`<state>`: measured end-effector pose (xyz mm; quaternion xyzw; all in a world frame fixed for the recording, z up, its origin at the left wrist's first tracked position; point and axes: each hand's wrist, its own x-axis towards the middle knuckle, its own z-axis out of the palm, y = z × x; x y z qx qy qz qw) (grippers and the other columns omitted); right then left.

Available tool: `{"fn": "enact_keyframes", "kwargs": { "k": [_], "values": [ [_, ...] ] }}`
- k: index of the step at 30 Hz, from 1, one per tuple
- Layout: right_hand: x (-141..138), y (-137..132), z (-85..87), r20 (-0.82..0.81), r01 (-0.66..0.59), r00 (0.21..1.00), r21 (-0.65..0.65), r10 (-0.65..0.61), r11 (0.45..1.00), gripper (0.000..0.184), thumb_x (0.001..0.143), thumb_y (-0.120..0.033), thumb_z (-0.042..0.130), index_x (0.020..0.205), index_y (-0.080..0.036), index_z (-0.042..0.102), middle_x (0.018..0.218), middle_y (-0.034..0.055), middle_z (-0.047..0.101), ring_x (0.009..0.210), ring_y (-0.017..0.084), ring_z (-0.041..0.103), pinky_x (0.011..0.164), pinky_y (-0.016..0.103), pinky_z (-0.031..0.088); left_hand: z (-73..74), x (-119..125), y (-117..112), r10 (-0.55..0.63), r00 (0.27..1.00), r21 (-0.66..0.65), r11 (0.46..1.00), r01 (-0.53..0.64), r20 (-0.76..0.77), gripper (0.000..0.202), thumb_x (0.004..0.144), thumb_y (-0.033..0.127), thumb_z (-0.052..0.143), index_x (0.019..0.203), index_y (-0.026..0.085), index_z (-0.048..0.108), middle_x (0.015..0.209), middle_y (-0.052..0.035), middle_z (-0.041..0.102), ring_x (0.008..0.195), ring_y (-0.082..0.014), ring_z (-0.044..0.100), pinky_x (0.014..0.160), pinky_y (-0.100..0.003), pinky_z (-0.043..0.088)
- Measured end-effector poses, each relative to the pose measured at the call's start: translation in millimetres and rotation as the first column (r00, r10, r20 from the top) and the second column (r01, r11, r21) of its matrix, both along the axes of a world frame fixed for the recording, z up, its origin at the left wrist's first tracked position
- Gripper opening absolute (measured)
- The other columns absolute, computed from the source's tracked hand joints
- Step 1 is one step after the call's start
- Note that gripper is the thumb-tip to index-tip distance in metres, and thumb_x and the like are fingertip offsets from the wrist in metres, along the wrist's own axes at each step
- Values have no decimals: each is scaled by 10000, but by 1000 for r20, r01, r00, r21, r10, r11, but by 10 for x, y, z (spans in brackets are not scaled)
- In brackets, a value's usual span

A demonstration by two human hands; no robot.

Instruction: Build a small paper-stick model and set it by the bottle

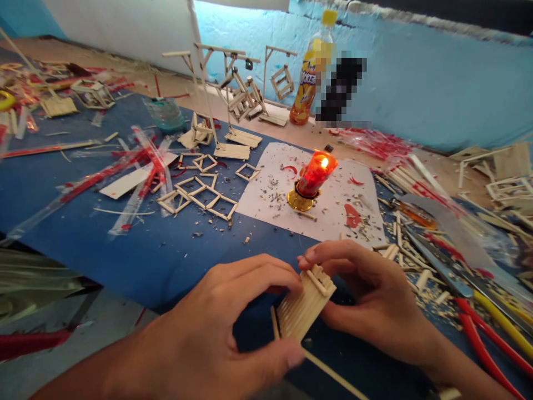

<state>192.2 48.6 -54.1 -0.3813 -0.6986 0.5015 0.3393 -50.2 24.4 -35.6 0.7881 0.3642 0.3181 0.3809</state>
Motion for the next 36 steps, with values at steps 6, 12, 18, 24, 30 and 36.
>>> {"fn": "enact_keyframes", "kwargs": {
  "k": [6, 12, 18, 24, 30, 36],
  "values": [
    [37, 4, -11, 37, -26, 999, 69, 23, 997, 531, 820, -89, 786, 1231, -397, 650, 1119, -42, 789, 992, 154, 775, 813, 199, 607, -107, 82, -176, 190, 981, -175, 968, -180, 45, 481, 759, 239, 864, 1172, 265, 618, 1141, 45, 751, 1003, -125, 738, 907, -187, 606],
    [116, 47, 88, 184, -91, 981, 128, 67, 988, 504, 851, -150, 776, 1277, -379, 636, 1197, -16, 787, 1095, 207, 772, 862, 235, 635, -85, 155, -203, 260, 964, -169, 954, -248, 55, 450, 683, 181, 864, 1075, 242, 652, 1047, 55, 762, 928, -126, 742, 847, -197, 596],
    [126, 23, 137, 330, -95, 944, 196, 25, 976, 579, 829, -105, 721, 1324, -379, 596, 1217, -44, 790, 1032, 149, 789, 889, 176, 610, -68, 75, -160, 177, 983, -200, 966, -164, 49, 472, 713, 325, 923, 1102, 247, 667, 1064, 59, 760, 948, -129, 734, 849, -205, 582],
    [82, 12, 177, 318, -81, 948, 225, 5, 971, 536, 833, -118, 712, 1297, -361, 599, 1215, -42, 796, 1015, 140, 793, 862, 155, 608, -67, 27, 3, 45, 997, -199, 979, -32, 61, 248, 969, 151, 643, 1184, 262, 694, 1108, 67, 763, 989, -61, 719, 901, -133, 543],
    [51, 8, 216, 306, -58, 952, 218, -11, 974, 491, 844, -120, 722, 1257, -362, 611, 1198, -59, 800, 932, 102, 797, 812, 122, 599, -80, 65, 111, -7, 1000, 54, 999, 5, 26, 172, 973, 108, 656, 1099, 177, 748, 1043, 4, 795, 867, -60, 753, 776, -84, 543],
    [27, 16, 234, 281, -57, 960, 195, -1, 979, 461, 850, -115, 716, 1237, -352, 634, 1144, -69, 806, 910, 87, 787, 820, 121, 583, -86, 35, 113, -22, 998, 220, 975, 33, -52, 117, 959, 108, 671, 1049, 165, 719, 1023, -11, 804, 798, -93, 758, 720, -142, 551]
  ]
}}
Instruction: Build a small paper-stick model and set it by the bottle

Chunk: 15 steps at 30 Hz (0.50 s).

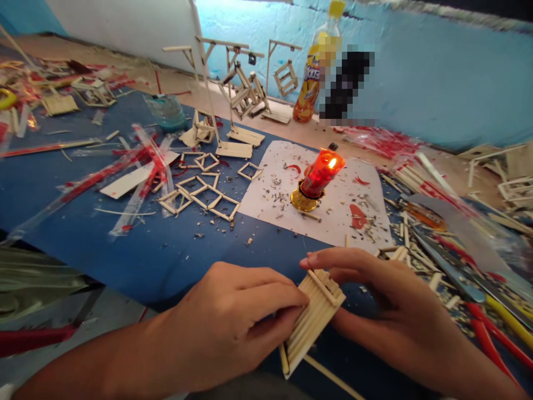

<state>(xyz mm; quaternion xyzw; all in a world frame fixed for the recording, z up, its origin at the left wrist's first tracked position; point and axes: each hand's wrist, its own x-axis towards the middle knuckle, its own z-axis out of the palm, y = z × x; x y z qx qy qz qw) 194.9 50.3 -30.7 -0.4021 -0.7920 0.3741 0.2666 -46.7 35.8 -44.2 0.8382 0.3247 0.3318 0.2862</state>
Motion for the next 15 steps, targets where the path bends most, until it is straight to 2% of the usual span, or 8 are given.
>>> {"fn": "enact_keyframes", "kwargs": {
  "k": [4, 8, 12, 15],
  "values": [
    [-1, 16, -1, -11, -8, 1000, 1, 8, 1000, 437, 842, -108, 710, 1216, -328, 652, 1106, -67, 807, 897, 81, 782, 819, 117, 571, 103, -13, 114, -35, 987, 111, 992, 53, -158, 83, 974, 165, 647, 959, 182, 727, 857, 28, 782, 633, -109, 703, 571, -233, 474],
    [-10, 31, -3, -14, 4, 1000, 8, -3, 1000, 432, 824, -95, 731, 1183, -324, 656, 1010, -94, 805, 860, 66, 774, 806, 99, 551, 230, -3, 243, -111, 948, 133, 979, 156, -298, 185, 999, 182, 590, 899, 178, 746, 809, 13, 773, 638, -137, 717, 569, -271, 465],
    [-18, 43, 1, -45, 3, 999, -13, -4, 1000, 458, 806, -64, 731, 1176, -322, 655, 976, -104, 800, 838, 65, 770, 794, 100, 548, 289, 20, 341, -201, 914, 160, 949, 270, -353, 165, 1003, 188, 603, 916, 158, 739, 803, 9, 747, 622, -127, 691, 559, -271, 471],
    [-26, 56, 15, -55, 0, 998, -24, -2, 1000, 475, 790, -37, 725, 1170, -315, 659, 942, -108, 798, 806, 67, 765, 773, 107, 553, 315, 32, 394, -228, 900, 194, 929, 316, -373, 168, 992, 188, 629, 847, 161, 709, 770, 23, 703, 592, -110, 643, 513, -288, 428]
  ]
}}
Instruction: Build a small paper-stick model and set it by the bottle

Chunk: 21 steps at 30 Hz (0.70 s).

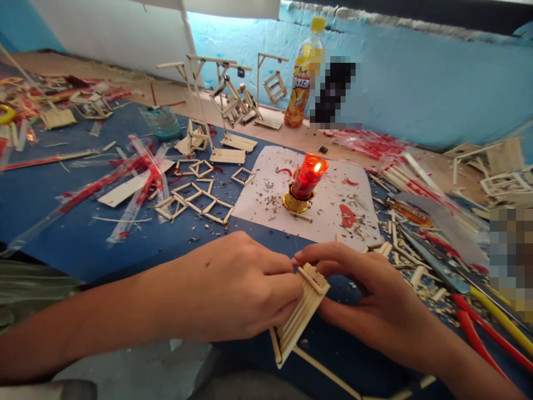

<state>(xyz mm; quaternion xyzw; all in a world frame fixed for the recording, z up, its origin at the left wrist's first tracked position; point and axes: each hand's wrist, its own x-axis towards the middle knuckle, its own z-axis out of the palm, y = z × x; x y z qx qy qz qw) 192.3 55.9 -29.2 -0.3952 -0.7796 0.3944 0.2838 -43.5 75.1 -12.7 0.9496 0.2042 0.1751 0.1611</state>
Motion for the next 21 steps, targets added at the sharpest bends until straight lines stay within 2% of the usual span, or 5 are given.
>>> {"fn": "enact_keyframes", "kwargs": {
  "k": [7, 11, 16, 21],
  "values": [
    [-16, 12, 35, -13, -16, 1000, -1, 16, 1000, 446, 788, -20, 713, 1127, -306, 663, 930, -108, 798, 788, 74, 763, 760, 122, 550, 25, 38, 93, -49, 998, 26, 998, 49, -35, 173, 969, 181, 634, 805, 194, 686, 727, 28, 691, 551, -101, 583, 502, -278, 418],
    [-11, 14, 17, -4, -18, 1000, -13, 18, 1000, 482, 756, 3, 719, 1123, -305, 662, 909, -117, 797, 729, 68, 742, 730, 123, 539, -37, 72, 127, -83, 996, 16, 996, 83, 11, 167, 942, 148, 629, 787, 192, 672, 707, 20, 688, 563, -100, 593, 513, -258, 428],
    [-28, 26, -4, -6, -19, 1000, -18, 18, 1000, 507, 736, 15, 719, 1120, -308, 646, 904, -131, 780, 762, 55, 737, 754, 105, 528, -93, 95, 132, -104, 993, 14, 995, 103, 61, 167, 909, 101, 615, 777, 182, 677, 691, 22, 676, 580, -103, 596, 519, -257, 437],
    [0, -13, 19, -14, -30, 999, 0, 30, 1000, 549, 761, -11, 680, 1210, -319, 607, 962, -106, 777, 833, 78, 750, 812, 136, 549, -149, 74, 119, -58, 988, -41, 997, 65, 145, 126, 826, 47, 642, 786, 165, 666, 728, 26, 690, 588, -94, 599, 524, -248, 429]
  ]
}}
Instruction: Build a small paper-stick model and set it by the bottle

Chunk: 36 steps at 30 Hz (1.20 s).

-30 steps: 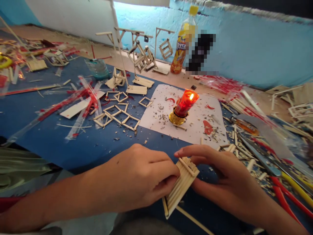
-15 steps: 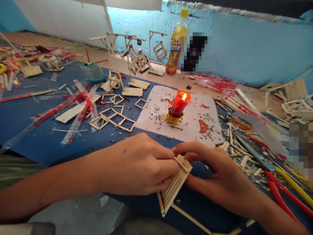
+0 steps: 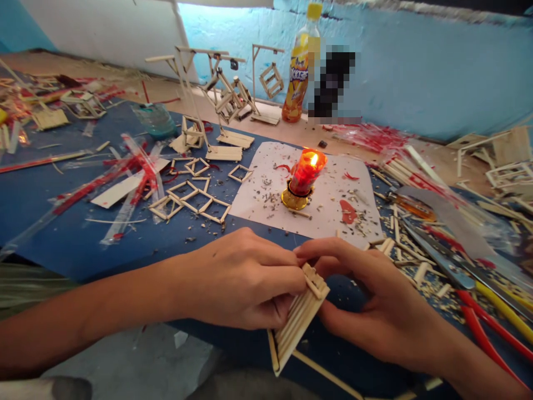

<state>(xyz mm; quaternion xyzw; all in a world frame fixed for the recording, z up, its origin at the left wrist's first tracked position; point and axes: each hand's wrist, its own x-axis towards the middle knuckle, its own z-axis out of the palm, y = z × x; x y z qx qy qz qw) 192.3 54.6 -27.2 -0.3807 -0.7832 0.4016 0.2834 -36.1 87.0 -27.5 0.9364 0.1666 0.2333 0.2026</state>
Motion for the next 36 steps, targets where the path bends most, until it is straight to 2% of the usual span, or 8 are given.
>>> {"fn": "enact_keyframes", "kwargs": {
  "k": [4, 7, 12, 15, 18, 22, 28, 36],
  "values": [
    [58, -54, 12, 13, -11, 1000, 27, 11, 1000, 575, 795, -146, 736, 1302, -355, 563, 1096, -55, 772, 945, 151, 752, 859, 225, 582, -46, -61, -93, 97, 995, -220, 971, -92, 11, 136, 808, 49, 659, 882, 158, 691, 811, 18, 712, 654, -82, 654, 576, -190, 474],
    [71, -67, -14, 33, -2, 999, -1, 2, 1000, 457, 876, -270, 736, 1293, -369, 576, 1073, -48, 771, 934, 158, 750, 853, 256, 583, -61, -99, -241, 194, 981, -351, 920, -172, 26, 148, 884, 63, 630, 975, 159, 696, 911, -11, 744, 765, -92, 716, 685, -167, 544],
    [56, -66, -46, 42, 34, 999, -49, -32, 998, 359, 922, -267, 705, 1259, -333, 599, 1080, -12, 775, 912, 168, 755, 781, 267, 587, -98, -101, -532, 383, 913, -409, 862, -300, 138, 312, 912, 29, 597, 1156, 195, 697, 1075, -9, 774, 925, -81, 749, 850, -121, 583],
    [61, -67, -43, 37, 33, 999, -52, -31, 998, 353, 922, -258, 706, 1248, -340, 596, 1125, -14, 771, 929, 161, 752, 803, 265, 588, -148, -88, -659, 450, 884, -395, 841, -370, 131, 406, 911, 26, 588, 1241, 228, 712, 1180, -10, 760, 1008, -72, 743, 908, -93, 562],
    [67, -68, -48, 46, 47, 998, -44, -45, 998, 357, 917, -266, 716, 1244, -348, 600, 1123, -20, 765, 930, 156, 747, 823, 271, 584, -191, -79, -731, 486, 866, -382, 827, -411, 119, 436, 907, 13, 564, 1235, 243, 736, 1196, -13, 755, 1028, -71, 741, 920, -90, 560],
    [72, -87, -65, 57, 56, 997, -43, -54, 998, 377, 912, -279, 721, 1259, -360, 596, 1120, -19, 757, 930, 163, 741, 813, 286, 577, -213, -80, -753, 482, 866, -381, 832, -403, 137, 437, 896, -6, 555, 1211, 223, 753, 1172, -23, 768, 991, -70, 755, 894, -79, 569],
    [73, -97, -63, 64, 57, 996, -29, -55, 998, 390, 906, -288, 728, 1267, -357, 599, 1119, -13, 763, 931, 180, 747, 808, 299, 575, -157, -97, -640, 418, 893, -363, 868, -339, 165, 270, 916, 37, 640, 1122, 186, 730, 1090, -20, 796, 949, -85, 763, 890, -90, 570],
    [61, -84, -55, 57, 64, 996, -47, -61, 997, 402, 887, -254, 744, 1253, -351, 609, 1075, -28, 760, 920, 165, 739, 817, 282, 544, -40, -145, -265, 218, 976, -207, 955, -214, -3, 97, 931, 137, 676, 980, 201, 730, 926, 24, 796, 705, -80, 734, 640, -157, 511]
  ]
}}
